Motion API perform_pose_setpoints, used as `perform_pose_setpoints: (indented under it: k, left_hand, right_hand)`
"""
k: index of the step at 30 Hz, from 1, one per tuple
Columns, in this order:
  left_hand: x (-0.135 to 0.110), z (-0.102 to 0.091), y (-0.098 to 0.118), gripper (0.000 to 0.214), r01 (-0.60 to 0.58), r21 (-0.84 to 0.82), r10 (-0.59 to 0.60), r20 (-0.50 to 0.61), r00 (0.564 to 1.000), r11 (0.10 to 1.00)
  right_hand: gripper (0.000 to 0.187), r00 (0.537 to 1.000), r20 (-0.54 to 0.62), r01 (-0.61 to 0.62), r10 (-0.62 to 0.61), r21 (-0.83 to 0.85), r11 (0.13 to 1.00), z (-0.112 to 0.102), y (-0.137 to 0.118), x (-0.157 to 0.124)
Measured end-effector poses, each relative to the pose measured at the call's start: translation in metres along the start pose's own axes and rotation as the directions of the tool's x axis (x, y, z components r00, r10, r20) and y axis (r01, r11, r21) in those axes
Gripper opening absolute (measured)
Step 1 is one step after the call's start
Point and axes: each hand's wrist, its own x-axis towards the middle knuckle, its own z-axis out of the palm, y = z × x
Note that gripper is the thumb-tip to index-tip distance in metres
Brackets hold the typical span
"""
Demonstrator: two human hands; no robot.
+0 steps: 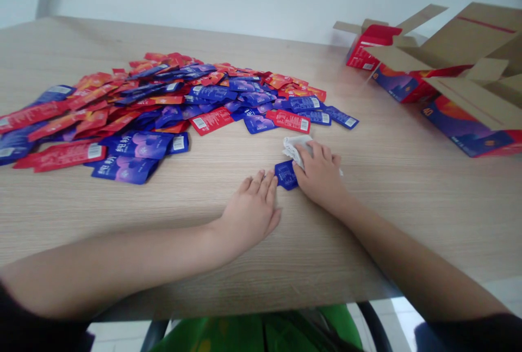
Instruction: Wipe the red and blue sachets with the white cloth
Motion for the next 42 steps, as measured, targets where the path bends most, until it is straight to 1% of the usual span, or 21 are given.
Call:
perform_pose_setpoints:
  k: [2, 4, 6, 8, 11, 13, 15, 19, 21, 23, 26, 28, 29, 31, 33, 34, 35, 37, 40, 42]
  left_hand:
    - [0.000, 0.000, 0.000, 0.060, 0.000, -0.001, 0.000, -0.011, 1.000, 1.000]
    - [0.000, 0.000, 0.001, 0.058, -0.003, -0.005, 0.003, -0.018, 1.000, 1.000]
    - [0.000, 0.000, 0.001, 0.056, -0.005, -0.006, 0.004, -0.021, 1.000, 1.000]
    - [-0.001, 0.000, 0.001, 0.057, -0.002, -0.003, 0.002, -0.020, 1.000, 1.000]
    - [-0.001, 0.001, 0.002, 0.060, 0.005, 0.006, -0.005, -0.017, 1.000, 1.000]
    - [-0.001, 0.002, 0.002, 0.060, 0.006, 0.009, -0.006, -0.014, 1.000, 1.000]
    - [-0.001, 0.002, 0.002, 0.060, 0.006, 0.009, -0.005, -0.018, 1.000, 1.000]
    - [-0.001, 0.001, 0.002, 0.057, 0.009, 0.009, -0.009, -0.017, 1.000, 1.000]
    - [-0.002, 0.000, 0.003, 0.057, 0.019, 0.014, -0.019, -0.019, 1.000, 1.000]
    - [-0.002, 0.000, 0.003, 0.059, 0.031, 0.021, -0.030, -0.021, 0.999, 0.999]
    - [-0.003, 0.000, 0.004, 0.060, 0.036, 0.026, -0.036, -0.007, 0.999, 0.999]
    - [-0.003, 0.000, 0.004, 0.061, 0.037, 0.025, -0.037, -0.005, 0.999, 0.999]
    - [-0.003, 0.000, 0.004, 0.061, 0.038, 0.024, -0.038, -0.011, 0.999, 0.999]
    - [-0.002, 0.000, 0.004, 0.060, 0.037, 0.026, -0.036, -0.023, 0.999, 0.999]
    - [-0.002, 0.000, 0.003, 0.057, 0.024, 0.033, -0.023, -0.027, 0.999, 0.999]
    - [-0.003, 0.000, 0.003, 0.055, 0.020, 0.038, -0.019, -0.026, 0.999, 0.999]
    - [-0.003, 0.000, 0.003, 0.054, 0.020, 0.043, -0.019, -0.028, 0.999, 0.999]
    - [-0.003, 0.000, 0.004, 0.057, 0.032, 0.050, -0.030, -0.033, 0.999, 0.998]
    - [-0.004, 0.002, 0.004, 0.061, 0.041, 0.044, -0.040, -0.029, 0.999, 0.998]
    - [-0.004, 0.003, 0.004, 0.062, 0.040, 0.037, -0.039, -0.019, 0.999, 0.999]
  right_hand:
    - [0.047, 0.996, 0.007, 0.086, -0.086, 0.013, 0.996, -0.002, -0.012, -0.008]
    - [0.048, 0.983, 0.020, 0.182, -0.183, 0.034, 0.983, -0.005, -0.025, -0.017]
    - [0.049, 0.971, 0.037, 0.233, -0.235, 0.047, 0.971, -0.007, -0.031, -0.023]
    - [0.050, 0.977, 0.046, 0.205, -0.206, 0.029, 0.978, -0.007, -0.028, -0.023]
    - [0.051, 0.996, 0.040, 0.075, -0.074, -0.033, 0.997, -0.006, -0.013, -0.015]
    - [0.052, 1.000, 0.031, 0.008, -0.006, -0.066, 0.998, -0.006, -0.008, -0.012]
    - [0.052, 1.000, 0.029, 0.010, -0.007, -0.080, 0.997, -0.006, -0.013, -0.014]
    - [0.053, 0.987, 0.060, 0.152, -0.149, -0.050, 0.987, -0.010, -0.033, -0.029]
    - [0.053, 0.979, 0.084, 0.187, -0.183, -0.037, 0.982, -0.011, -0.035, -0.032]
    - [0.053, 0.984, 0.103, 0.151, -0.145, -0.053, 0.987, -0.012, -0.026, -0.029]
    - [0.053, 0.993, 0.120, 0.031, -0.018, -0.105, 0.994, -0.011, -0.009, -0.020]
    - [0.053, 0.994, 0.104, -0.014, 0.027, -0.129, 0.992, -0.011, -0.007, -0.018]
    - [0.053, 0.996, 0.093, -0.002, 0.014, -0.130, 0.992, -0.010, -0.010, -0.019]
    - [0.052, 0.993, 0.085, 0.092, -0.083, -0.107, 0.990, -0.010, -0.023, -0.024]
    - [0.053, 0.974, 0.097, 0.210, -0.204, -0.057, 0.976, -0.011, -0.035, -0.030]
    - [0.053, 0.963, 0.108, 0.251, -0.246, -0.032, 0.968, -0.011, -0.038, -0.032]
    - [0.054, 0.958, 0.117, 0.264, -0.261, -0.017, 0.964, -0.011, -0.038, -0.033]
    - [0.053, 0.970, 0.132, 0.209, -0.203, -0.028, 0.978, -0.010, -0.030, -0.031]
    - [0.055, 0.988, 0.153, 0.040, -0.027, -0.082, 0.996, -0.008, -0.008, -0.020]
    - [0.056, 0.987, 0.153, -0.024, 0.039, -0.101, 0.995, -0.008, -0.001, -0.016]
